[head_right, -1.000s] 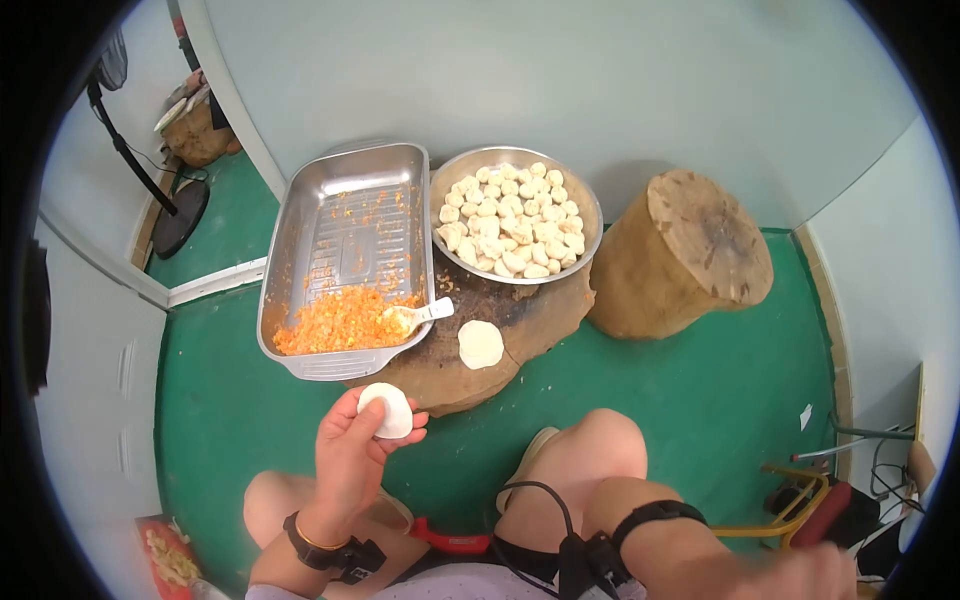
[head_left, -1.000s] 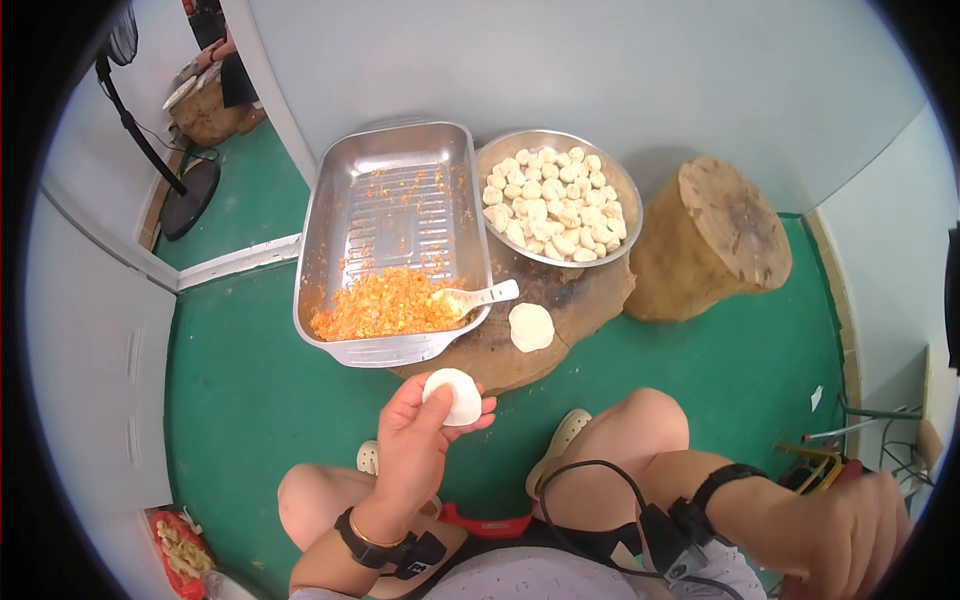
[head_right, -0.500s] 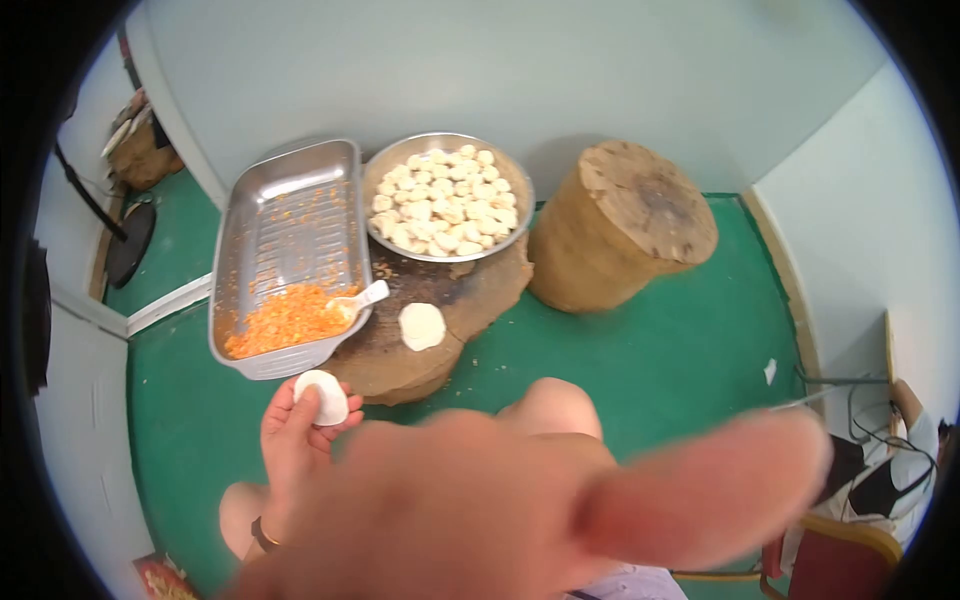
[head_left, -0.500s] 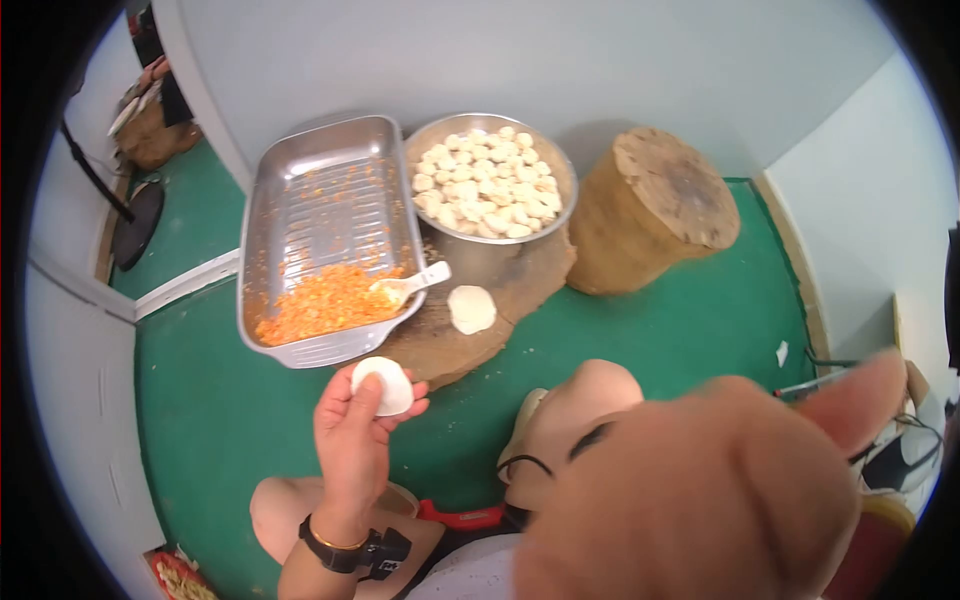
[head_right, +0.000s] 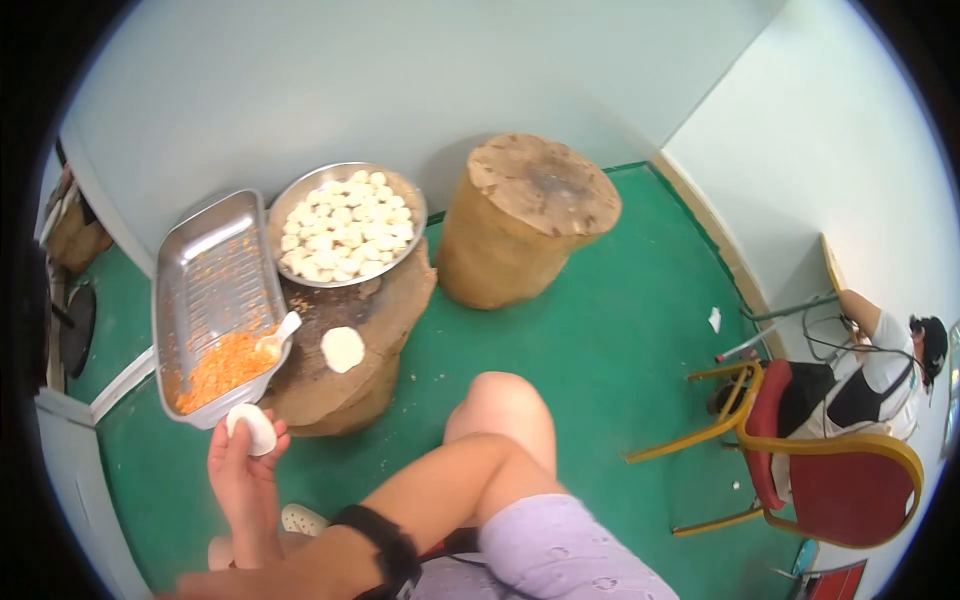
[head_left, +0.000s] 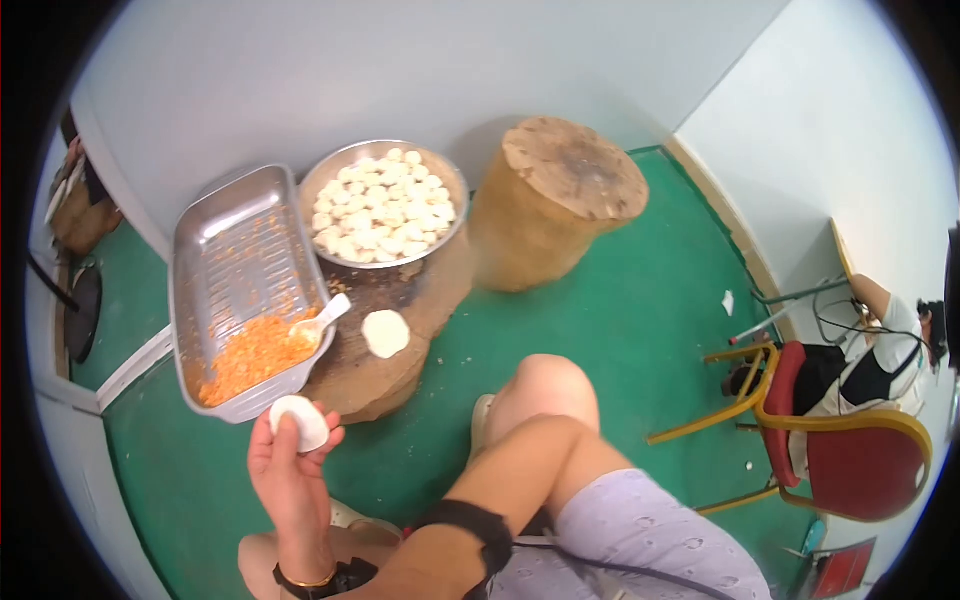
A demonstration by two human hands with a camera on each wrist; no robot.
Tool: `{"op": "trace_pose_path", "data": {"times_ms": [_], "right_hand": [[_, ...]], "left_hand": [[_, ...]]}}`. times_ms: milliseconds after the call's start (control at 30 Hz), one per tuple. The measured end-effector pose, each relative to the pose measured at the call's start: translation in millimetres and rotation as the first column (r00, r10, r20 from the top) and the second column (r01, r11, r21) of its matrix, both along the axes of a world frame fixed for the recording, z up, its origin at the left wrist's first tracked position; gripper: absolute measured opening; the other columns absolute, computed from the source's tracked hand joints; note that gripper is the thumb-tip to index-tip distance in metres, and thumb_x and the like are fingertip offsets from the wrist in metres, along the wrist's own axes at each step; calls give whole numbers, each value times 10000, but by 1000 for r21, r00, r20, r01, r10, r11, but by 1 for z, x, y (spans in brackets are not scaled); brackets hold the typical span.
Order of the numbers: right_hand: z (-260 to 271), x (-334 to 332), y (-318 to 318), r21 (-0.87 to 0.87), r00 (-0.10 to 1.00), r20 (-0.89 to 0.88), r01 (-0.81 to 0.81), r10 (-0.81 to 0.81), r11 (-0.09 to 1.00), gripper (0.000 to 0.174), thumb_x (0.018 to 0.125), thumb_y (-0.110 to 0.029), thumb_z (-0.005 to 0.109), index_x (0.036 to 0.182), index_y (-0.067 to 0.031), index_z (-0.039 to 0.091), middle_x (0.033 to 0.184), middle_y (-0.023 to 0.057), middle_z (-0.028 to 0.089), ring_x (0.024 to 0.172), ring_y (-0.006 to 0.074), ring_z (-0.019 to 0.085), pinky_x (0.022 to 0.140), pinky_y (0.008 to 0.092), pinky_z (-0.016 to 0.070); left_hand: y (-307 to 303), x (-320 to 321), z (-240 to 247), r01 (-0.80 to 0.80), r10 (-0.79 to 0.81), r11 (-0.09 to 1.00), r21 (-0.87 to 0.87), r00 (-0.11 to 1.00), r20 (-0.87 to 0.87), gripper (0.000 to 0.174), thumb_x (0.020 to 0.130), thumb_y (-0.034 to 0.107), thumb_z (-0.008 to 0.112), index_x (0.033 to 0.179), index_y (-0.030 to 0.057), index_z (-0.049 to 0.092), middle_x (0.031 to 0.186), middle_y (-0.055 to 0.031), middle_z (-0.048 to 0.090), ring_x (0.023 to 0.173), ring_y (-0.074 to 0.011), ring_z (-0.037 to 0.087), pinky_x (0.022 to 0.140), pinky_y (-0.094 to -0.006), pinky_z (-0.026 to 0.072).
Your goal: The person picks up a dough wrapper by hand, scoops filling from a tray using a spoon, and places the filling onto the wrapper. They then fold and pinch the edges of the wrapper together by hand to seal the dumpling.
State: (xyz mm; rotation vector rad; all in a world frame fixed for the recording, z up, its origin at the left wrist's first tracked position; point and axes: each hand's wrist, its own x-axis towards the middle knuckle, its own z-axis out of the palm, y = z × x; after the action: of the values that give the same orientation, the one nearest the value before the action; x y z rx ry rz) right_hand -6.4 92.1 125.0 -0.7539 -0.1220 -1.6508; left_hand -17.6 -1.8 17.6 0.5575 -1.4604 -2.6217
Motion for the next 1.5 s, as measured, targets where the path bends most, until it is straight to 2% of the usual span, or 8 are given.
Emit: {"op": "trace_pose_path", "data": {"times_ms": [100,200,333,567,900,1133,1267,1500], "right_hand": [[-23,-18,10,-391,346,-696,552,-630,736,394,914,-289,522,612,-42,476,502,10,416,441,122,471,461,258,501],[-40,-67,41,-552,-437,-794,810,-422,200,176,774,-187,685,776,-47,578,605,18,584,503,117,560,447,248,436],[-89,-136,69,-176,-168,-984,933,50,-313,399,750,-157,707,1035,5,479,600,20,501,528,105,495,493,282,431],[-124,-161,58,302,273,-938,946,-215,-119,375,795,-154,673,1091,-4,499,687,-17,512,582,53,497,440,213,455],[-114,-163,26,-242,-226,-967,960,115,-144,230,832,-233,628,835,-5,603,661,115,619,565,200,594,537,316,460],[-96,-158,46,-293,-208,-922,926,326,-238,293,862,-298,564,831,-7,584,610,142,591,597,269,599,573,351,468],[-70,-141,66,-267,-435,-724,892,-535,-364,259,884,-272,515,989,-37,491,793,94,549,707,210,573,665,369,488],[19,-37,60,-408,112,87,911,-990,67,296,779,-226,645,764,-81,387,763,38,400,689,171,484,588,316,445]], "left_hand": [[-8,1,6,-15,16,999,36,999,-32,224,928,126,479,1079,-37,502,966,-181,611,817,-266,648,691,-334,568],[-28,0,17,-121,124,992,30,988,-96,225,929,123,477,1080,-42,501,975,-184,609,847,-273,644,711,-335,567],[-50,0,23,-225,237,971,84,952,-192,227,929,118,475,1078,-53,498,984,-187,607,886,-282,639,742,-336,567],[-53,-2,24,-211,226,973,95,956,-187,234,930,90,438,1094,-74,473,1024,-214,592,917,-278,634,776,-333,566],[-53,-8,19,-216,227,969,120,969,-92,255,937,110,425,1100,-82,462,1016,-230,593,929,-322,627,813,-386,542],[-55,-6,19,-200,210,974,107,973,-91,255,937,117,423,1095,-77,469,1017,-234,594,917,-324,630,803,-387,546],[-52,-5,22,-186,199,976,111,972,-124,258,936,126,431,1092,-75,472,1014,-231,595,907,-318,633,784,-379,552],[-41,-7,18,-140,147,988,63,982,-117,265,944,129,425,1118,-65,475,1043,-201,591,937,-261,628,795,-322,553]]}}
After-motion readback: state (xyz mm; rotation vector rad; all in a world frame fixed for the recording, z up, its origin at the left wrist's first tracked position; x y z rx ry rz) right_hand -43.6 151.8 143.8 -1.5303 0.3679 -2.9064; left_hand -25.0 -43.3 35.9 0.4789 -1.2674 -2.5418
